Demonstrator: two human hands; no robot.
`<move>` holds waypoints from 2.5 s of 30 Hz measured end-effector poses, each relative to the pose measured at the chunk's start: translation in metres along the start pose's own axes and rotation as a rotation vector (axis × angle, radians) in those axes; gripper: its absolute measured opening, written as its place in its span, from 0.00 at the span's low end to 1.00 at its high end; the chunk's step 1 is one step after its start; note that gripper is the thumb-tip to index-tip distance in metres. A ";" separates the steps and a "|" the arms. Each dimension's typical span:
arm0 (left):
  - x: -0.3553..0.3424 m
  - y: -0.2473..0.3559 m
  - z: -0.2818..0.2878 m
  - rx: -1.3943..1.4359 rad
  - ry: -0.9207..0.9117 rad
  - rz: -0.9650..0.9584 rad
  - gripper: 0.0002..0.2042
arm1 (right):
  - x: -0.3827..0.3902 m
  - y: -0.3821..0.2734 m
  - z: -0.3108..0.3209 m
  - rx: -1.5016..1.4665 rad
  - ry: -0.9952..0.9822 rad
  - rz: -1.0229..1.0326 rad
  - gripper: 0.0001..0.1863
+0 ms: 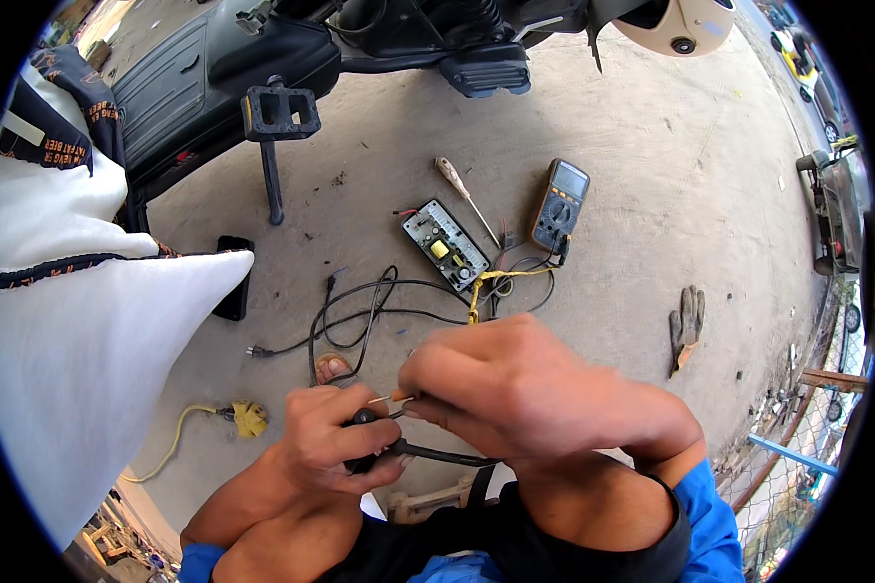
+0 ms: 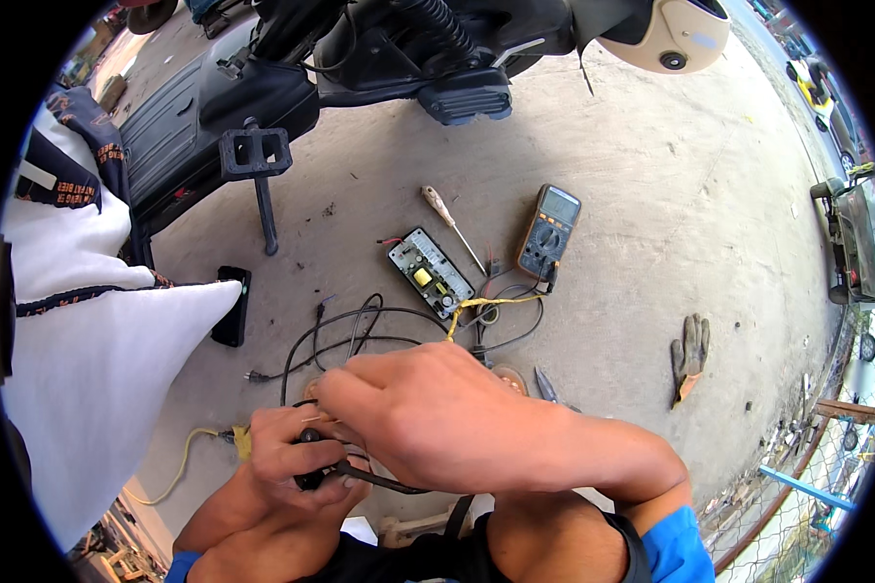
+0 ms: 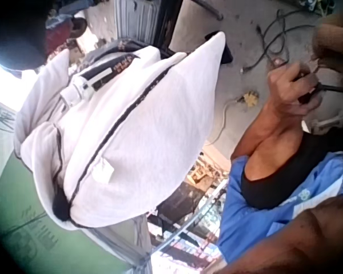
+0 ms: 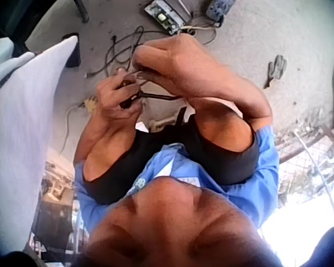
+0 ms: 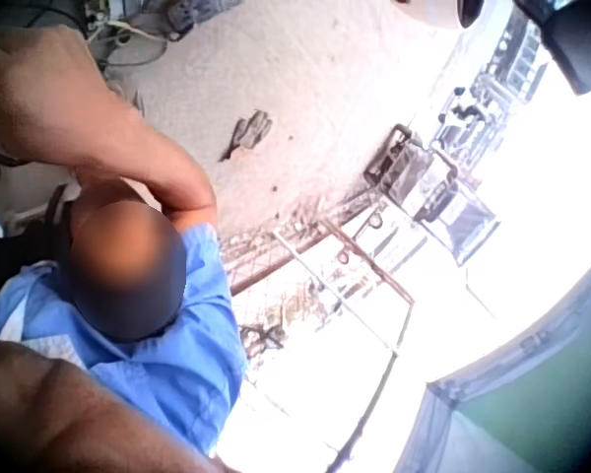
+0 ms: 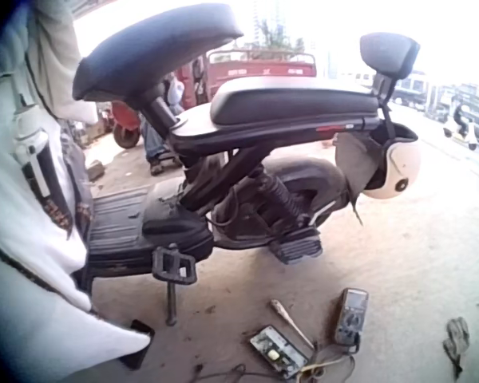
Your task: The person sits on the floor and repairs a black power adapter cable. They strip the wire insulation, twist the exposed copper strands, and wrap the connection with yellow electrical tape. A multimeter and a circuit board are visible on the floor nearby.
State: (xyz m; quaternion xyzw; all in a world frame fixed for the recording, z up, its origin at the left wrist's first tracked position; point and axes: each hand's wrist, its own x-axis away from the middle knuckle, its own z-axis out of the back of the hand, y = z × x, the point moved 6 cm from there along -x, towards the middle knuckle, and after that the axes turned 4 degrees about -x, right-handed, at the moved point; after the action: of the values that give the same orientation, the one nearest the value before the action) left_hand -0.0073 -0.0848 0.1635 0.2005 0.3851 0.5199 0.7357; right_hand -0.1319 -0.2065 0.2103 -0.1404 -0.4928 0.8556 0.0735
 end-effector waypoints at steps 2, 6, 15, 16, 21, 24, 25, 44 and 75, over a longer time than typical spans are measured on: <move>0.003 -0.004 0.003 0.042 0.025 0.039 0.12 | 0.005 0.006 0.013 -0.110 0.157 -0.029 0.13; 0.006 -0.016 0.004 0.126 0.078 0.099 0.10 | 0.037 0.025 0.041 -0.325 0.651 -0.185 0.12; 0.002 -0.016 0.009 0.122 0.147 0.155 0.10 | 0.058 0.003 0.027 -0.237 0.087 0.094 0.15; 0.006 -0.016 0.009 0.112 0.152 0.168 0.10 | 0.055 0.007 0.013 -0.173 -0.006 0.033 0.15; 0.004 -0.017 0.006 0.133 0.156 0.177 0.10 | 0.044 0.027 -0.023 -0.206 0.029 -0.364 0.22; 0.004 -0.016 0.006 0.129 0.149 0.174 0.10 | 0.045 0.033 -0.036 -0.534 0.141 -0.384 0.25; 0.003 -0.016 0.006 0.128 0.151 0.171 0.10 | 0.043 0.033 -0.037 -0.561 0.163 -0.320 0.23; 0.004 -0.016 0.000 0.203 0.123 0.203 0.14 | 0.024 0.017 -0.028 -0.578 0.289 -0.053 0.10; 0.004 -0.004 0.000 -0.027 -0.006 0.036 0.15 | 0.031 -0.016 -0.035 -0.126 0.087 0.270 0.21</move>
State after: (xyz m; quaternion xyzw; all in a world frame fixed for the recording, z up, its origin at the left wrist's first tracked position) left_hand -0.0044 -0.0821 0.1594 0.1991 0.3722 0.5377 0.7298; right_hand -0.1510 -0.1608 0.2024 -0.2468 -0.5185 0.8182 -0.0297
